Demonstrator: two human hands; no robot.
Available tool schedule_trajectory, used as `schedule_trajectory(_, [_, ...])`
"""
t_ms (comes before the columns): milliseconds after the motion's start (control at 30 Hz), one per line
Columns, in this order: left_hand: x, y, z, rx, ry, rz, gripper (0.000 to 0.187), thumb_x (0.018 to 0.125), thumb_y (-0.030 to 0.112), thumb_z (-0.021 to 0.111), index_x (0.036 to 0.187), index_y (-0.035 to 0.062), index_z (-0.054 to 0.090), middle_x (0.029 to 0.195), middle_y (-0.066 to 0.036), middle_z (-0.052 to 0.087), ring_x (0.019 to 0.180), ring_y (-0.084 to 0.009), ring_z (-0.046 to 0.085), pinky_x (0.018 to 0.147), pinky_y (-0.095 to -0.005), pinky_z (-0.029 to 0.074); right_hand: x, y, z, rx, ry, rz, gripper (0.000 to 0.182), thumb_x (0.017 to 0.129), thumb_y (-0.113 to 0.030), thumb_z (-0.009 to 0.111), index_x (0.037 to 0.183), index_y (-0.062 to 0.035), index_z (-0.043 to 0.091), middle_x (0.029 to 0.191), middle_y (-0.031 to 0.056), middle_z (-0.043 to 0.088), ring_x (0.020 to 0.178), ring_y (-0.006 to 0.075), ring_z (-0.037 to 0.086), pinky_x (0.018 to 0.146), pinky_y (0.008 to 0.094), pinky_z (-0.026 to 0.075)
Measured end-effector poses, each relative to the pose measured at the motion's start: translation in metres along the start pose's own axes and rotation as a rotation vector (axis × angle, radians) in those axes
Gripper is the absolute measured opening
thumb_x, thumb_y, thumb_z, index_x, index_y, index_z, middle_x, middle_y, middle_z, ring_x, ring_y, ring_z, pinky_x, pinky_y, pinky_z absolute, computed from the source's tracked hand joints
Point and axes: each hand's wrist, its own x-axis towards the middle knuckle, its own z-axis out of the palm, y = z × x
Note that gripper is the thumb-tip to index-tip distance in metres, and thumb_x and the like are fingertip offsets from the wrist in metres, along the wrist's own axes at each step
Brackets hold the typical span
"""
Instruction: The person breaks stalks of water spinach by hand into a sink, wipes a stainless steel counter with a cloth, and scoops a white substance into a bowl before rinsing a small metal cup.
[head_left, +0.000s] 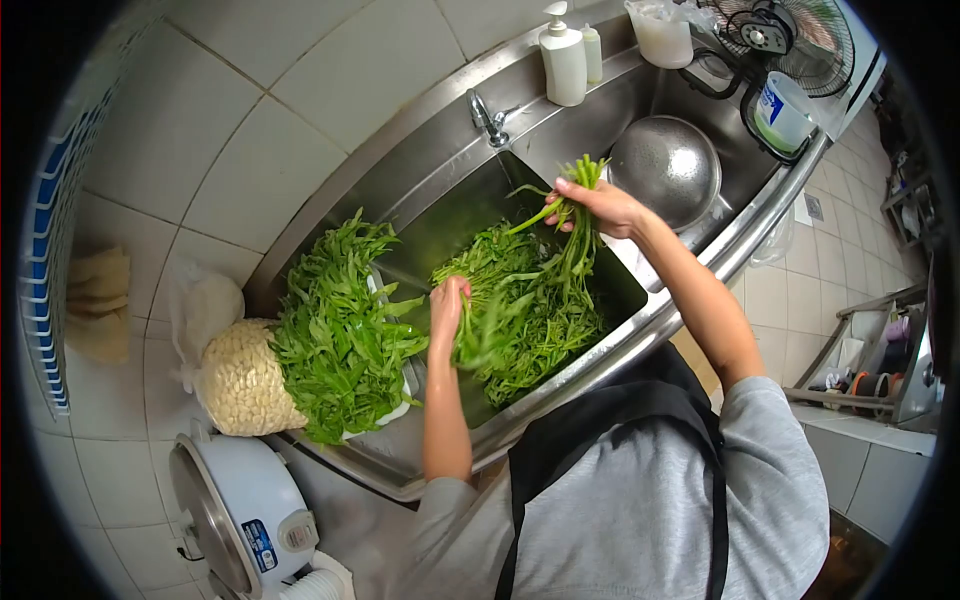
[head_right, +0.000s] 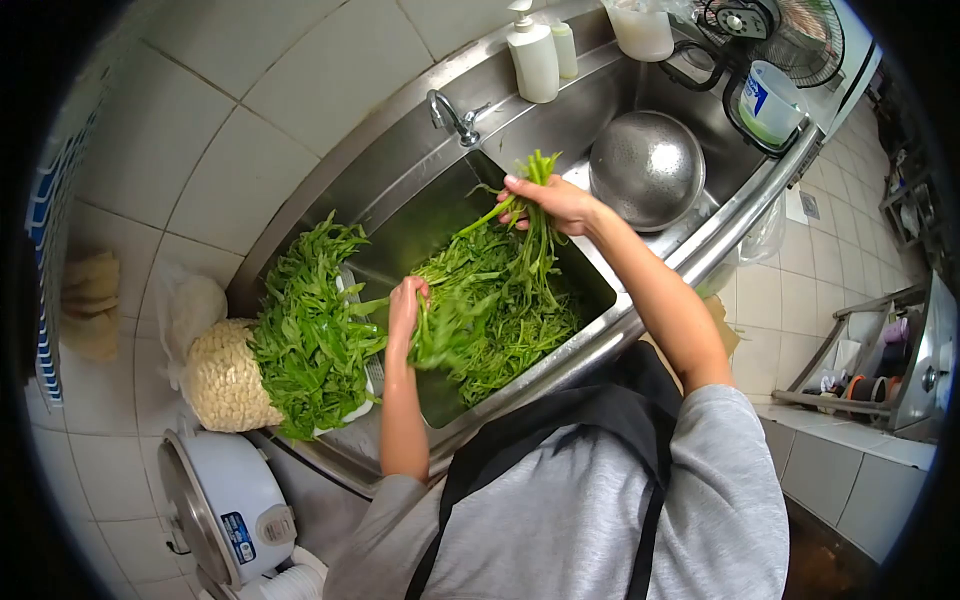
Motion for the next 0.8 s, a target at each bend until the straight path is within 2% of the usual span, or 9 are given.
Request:
schedule_trajectory(67, [0.003,-0.017,-0.015,0.008,-0.195,0.192,0.029,0.088,0.020,0.047,0.066,0.0014,0.051,0.058,-0.001,0.041,0.052,-0.0096,0.041,0.055,-0.0248,0.040,-0.006,-0.009,-0.008,0.122,-0.033,0.048,0.036,0.089,-0.036,0.051,0.100,-0.0018,0.051,0.096,0.0105,0.057,0.086,0.0209,0.062,0.066,0.0303,0.054])
schedule_trajectory(100, [-0.005,-0.004,-0.011,0.005,-0.189,0.186,0.029,0.088,0.020,0.047,0.066,0.0014,0.051,0.058,-0.001,0.041,0.052,-0.0096,0.041,0.055,-0.0248,0.040,-0.008,-0.009,-0.008,0.161,-0.038,0.079,0.036,0.089,-0.036,0.051,0.100,-0.0022,0.050,0.097,0.0112,0.056,0.087,0.0222,0.062,0.068,0.0325,0.055])
schedule_trajectory(167, [-0.026,0.046,0.012,0.359,-0.208,0.105,0.030,0.088,0.022,0.054,0.070,-0.0015,0.055,0.065,-0.004,0.052,0.057,-0.0091,0.048,0.059,-0.0256,0.043,-0.005,-0.008,-0.003,0.191,-0.040,0.105,0.037,0.088,-0.036,0.051,0.101,-0.0017,0.050,0.098,0.0123,0.056,0.090,0.0244,0.061,0.068,0.0350,0.055])
schedule_trajectory(300, [-0.025,0.054,0.057,0.390,-0.547,0.232,0.026,0.082,0.023,0.065,0.094,-0.0007,0.063,0.078,-0.003,0.062,0.059,-0.0055,0.050,0.056,-0.0208,0.042,0.000,-0.002,0.022,0.253,-0.091,0.112,0.037,0.089,-0.034,0.051,0.104,-0.0008,0.048,0.101,0.0135,0.055,0.091,0.0265,0.061,0.071,0.0363,0.054])
schedule_trajectory(433, [-0.018,0.066,0.063,0.611,-0.556,0.118,0.021,0.082,0.015,0.063,0.096,-0.0008,0.064,0.075,-0.001,0.062,0.067,-0.0049,0.053,0.060,-0.0196,0.044,0.003,-0.004,0.031,0.124,-0.066,0.071,0.039,0.087,-0.035,0.055,0.107,-0.0016,0.048,0.101,0.0104,0.056,0.086,0.0237,0.061,0.066,0.0333,0.053])
schedule_trajectory(500, [-0.010,0.055,0.053,0.564,-0.562,0.228,0.021,0.082,0.017,0.060,0.091,-0.0012,0.066,0.074,-0.005,0.065,0.067,-0.0069,0.053,0.063,-0.0241,0.045,0.002,-0.006,0.025,0.017,-0.043,0.022,0.041,0.086,-0.036,0.057,0.106,-0.0017,0.050,0.099,0.0088,0.057,0.083,0.0216,0.060,0.064,0.0313,0.052])
schedule_trajectory(567, [-0.011,0.062,0.045,0.577,-0.578,0.247,0.024,0.083,0.021,0.060,0.090,-0.0010,0.066,0.075,-0.006,0.066,0.066,-0.0086,0.053,0.065,-0.0269,0.045,-0.001,-0.009,0.018,-0.333,-0.019,-0.009,0.042,0.082,-0.038,0.061,0.101,-0.0009,0.054,0.092,0.0062,0.059,0.074,0.0163,0.057,0.060,0.0272,0.048])
schedule_trajectory(700, [-0.007,0.074,0.039,0.666,-0.611,0.172,0.024,0.080,0.021,0.060,0.088,-0.0013,0.066,0.075,-0.008,0.066,0.066,-0.0096,0.054,0.066,-0.0279,0.046,0.001,-0.013,0.020,-0.461,-0.085,0.010,0.038,0.079,-0.039,0.066,0.086,-0.0024,0.058,0.080,0.0033,0.059,0.056,0.0092,0.050,0.047,0.0226,0.041])
schedule_trajectory(800, [-0.007,0.072,0.040,0.752,-0.358,0.288,0.020,0.073,0.016,0.056,0.076,-0.0021,0.064,0.056,-0.001,0.055,0.052,-0.0085,0.047,0.051,-0.0267,0.039,0.000,-0.011,0.030,-0.518,0.030,-0.054,0.036,0.076,-0.038,0.069,0.076,-0.0040,0.057,0.063,0.0000,0.053,0.048,0.0081,0.046,0.041,0.0221,0.036])
